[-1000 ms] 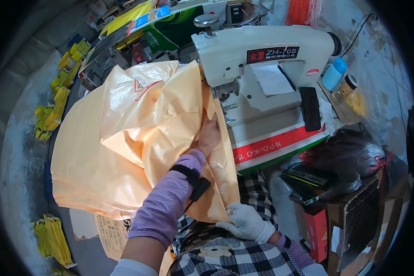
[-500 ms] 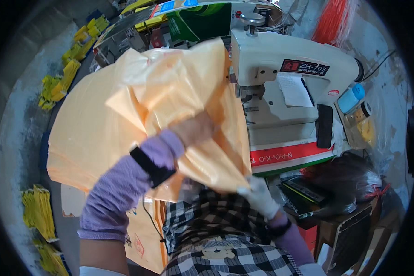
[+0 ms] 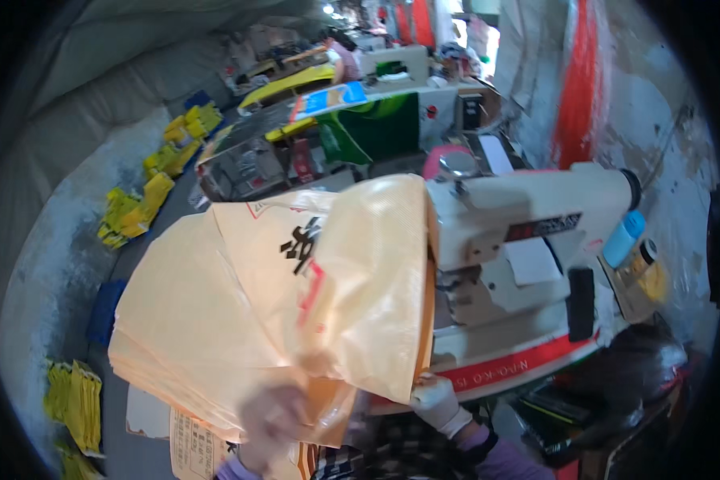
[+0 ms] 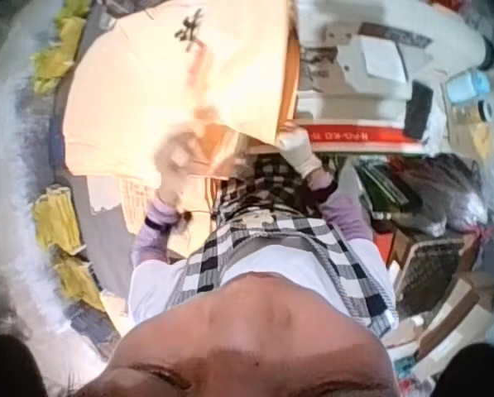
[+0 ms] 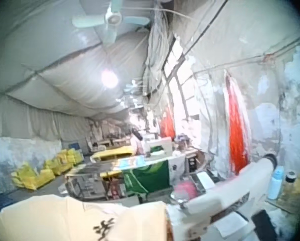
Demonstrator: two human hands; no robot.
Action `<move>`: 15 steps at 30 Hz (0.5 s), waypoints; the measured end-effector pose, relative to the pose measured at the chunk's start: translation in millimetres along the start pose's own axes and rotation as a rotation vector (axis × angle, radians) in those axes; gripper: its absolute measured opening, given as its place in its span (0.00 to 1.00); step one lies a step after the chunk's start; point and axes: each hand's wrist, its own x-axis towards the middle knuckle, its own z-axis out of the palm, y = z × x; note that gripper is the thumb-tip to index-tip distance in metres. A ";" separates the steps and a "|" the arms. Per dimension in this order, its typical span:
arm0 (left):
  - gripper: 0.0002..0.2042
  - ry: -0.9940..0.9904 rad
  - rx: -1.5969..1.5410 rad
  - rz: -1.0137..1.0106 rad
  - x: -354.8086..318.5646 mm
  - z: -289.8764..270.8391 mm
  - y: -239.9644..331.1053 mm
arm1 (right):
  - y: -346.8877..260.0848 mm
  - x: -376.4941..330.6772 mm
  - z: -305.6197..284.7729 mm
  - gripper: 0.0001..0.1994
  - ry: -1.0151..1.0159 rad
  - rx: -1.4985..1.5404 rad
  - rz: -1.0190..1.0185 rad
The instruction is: Sewing and folding industrial-sized plastic/woven bags using a workstation sewing machine.
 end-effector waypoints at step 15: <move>0.26 0.436 -0.717 -0.621 202.5 -195.6 -213.2 | -140.5 73.1 -173.8 0.13 -0.614 0.395 0.550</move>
